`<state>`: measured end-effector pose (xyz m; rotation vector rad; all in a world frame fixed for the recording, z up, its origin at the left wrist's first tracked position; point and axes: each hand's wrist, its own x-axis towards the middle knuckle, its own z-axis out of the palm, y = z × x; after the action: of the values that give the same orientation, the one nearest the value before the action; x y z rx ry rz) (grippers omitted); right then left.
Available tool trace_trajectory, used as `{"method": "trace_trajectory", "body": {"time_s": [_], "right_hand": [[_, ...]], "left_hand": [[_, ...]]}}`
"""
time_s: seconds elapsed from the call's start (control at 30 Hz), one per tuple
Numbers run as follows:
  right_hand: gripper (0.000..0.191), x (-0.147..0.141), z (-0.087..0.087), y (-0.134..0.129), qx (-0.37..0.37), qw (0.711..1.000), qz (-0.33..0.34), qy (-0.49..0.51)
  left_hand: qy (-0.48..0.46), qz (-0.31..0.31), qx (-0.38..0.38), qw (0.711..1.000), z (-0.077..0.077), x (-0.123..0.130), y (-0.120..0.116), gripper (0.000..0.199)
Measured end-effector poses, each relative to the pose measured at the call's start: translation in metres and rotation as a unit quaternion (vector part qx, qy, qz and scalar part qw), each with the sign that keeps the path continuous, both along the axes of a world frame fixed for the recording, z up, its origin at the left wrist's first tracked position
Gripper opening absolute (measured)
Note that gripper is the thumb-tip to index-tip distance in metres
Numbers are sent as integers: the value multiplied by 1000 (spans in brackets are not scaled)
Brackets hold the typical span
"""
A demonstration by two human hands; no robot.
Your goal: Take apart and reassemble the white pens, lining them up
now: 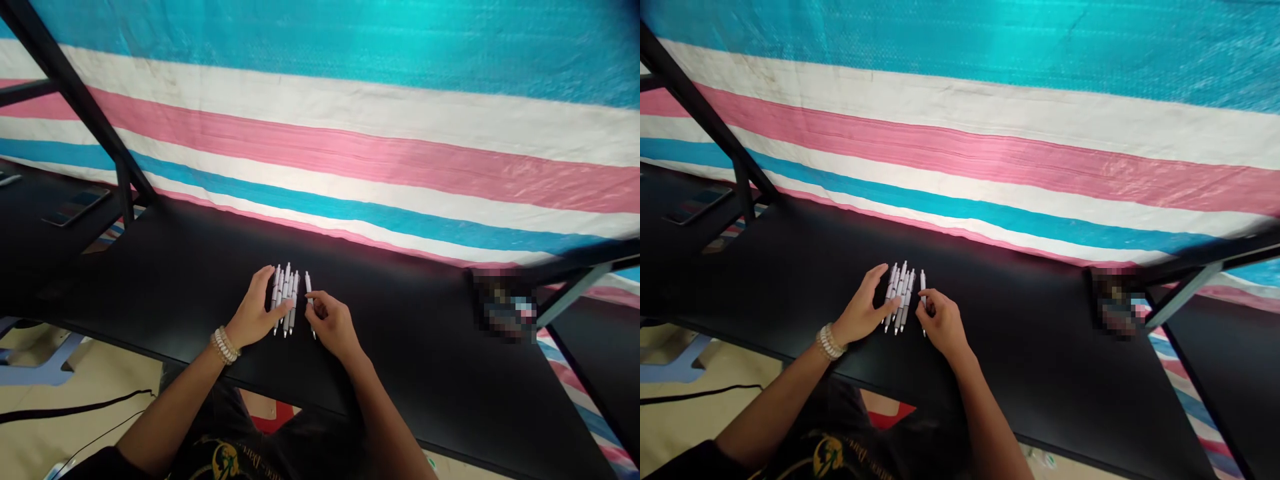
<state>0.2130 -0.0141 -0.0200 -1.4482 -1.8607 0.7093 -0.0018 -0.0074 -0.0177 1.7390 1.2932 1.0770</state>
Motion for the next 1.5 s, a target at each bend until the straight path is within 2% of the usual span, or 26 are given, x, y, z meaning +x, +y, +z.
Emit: {"method": "trace_trajectory", "body": {"time_s": [0.07,0.13,0.2,0.23,0.27,0.33,0.43,0.53,0.7,0.8,0.93,1.07,1.2,1.33,1.43,1.5], "right_hand": [[19,-3,5,-2,-27,997,-8,76],[24,-7,14,-4,-54,986,10,156],[26,-13,25,-5,-79,972,44,218],[26,-16,31,-4,-89,964,61,243],[25,-19,36,-2,-95,957,73,264],[24,-23,42,6,-98,945,86,300],[28,-27,42,22,-89,939,78,324],[30,-32,34,34,-100,932,68,341],[35,-41,18,29,-144,924,19,354],[36,-41,12,23,-116,945,-12,306],[32,-38,6,23,-16,973,-80,218],[22,-38,4,26,80,972,-99,199],[25,-39,4,26,37,956,-95,274],[17,-37,4,26,78,961,-93,247],[29,-37,4,27,43,952,-103,284],[20,-36,4,28,43,952,-101,284]], "left_hand": [[-113,64,-37,991,9,5,11,57],[-254,66,-113,958,22,12,22,49],[-344,18,-206,916,36,19,33,46],[-354,-23,-242,903,41,21,38,43],[-349,-59,-265,897,46,23,43,41],[-354,-90,-281,888,49,24,52,40],[-404,-80,-261,873,42,24,63,37],[-450,-71,-236,859,29,22,70,35],[-492,7,-188,850,14,20,73,34],[-495,34,-176,850,10,19,73,35],[-484,64,-181,854,6,22,72,36],[-499,80,-176,845,2,24,73,36],[-511,81,-180,837,1,25,75,36],[-520,78,-186,830,0,26,75,35],[-523,78,-187,828,0,26,76,34],[-523,77,-187,828,0,26,76,34]]}}
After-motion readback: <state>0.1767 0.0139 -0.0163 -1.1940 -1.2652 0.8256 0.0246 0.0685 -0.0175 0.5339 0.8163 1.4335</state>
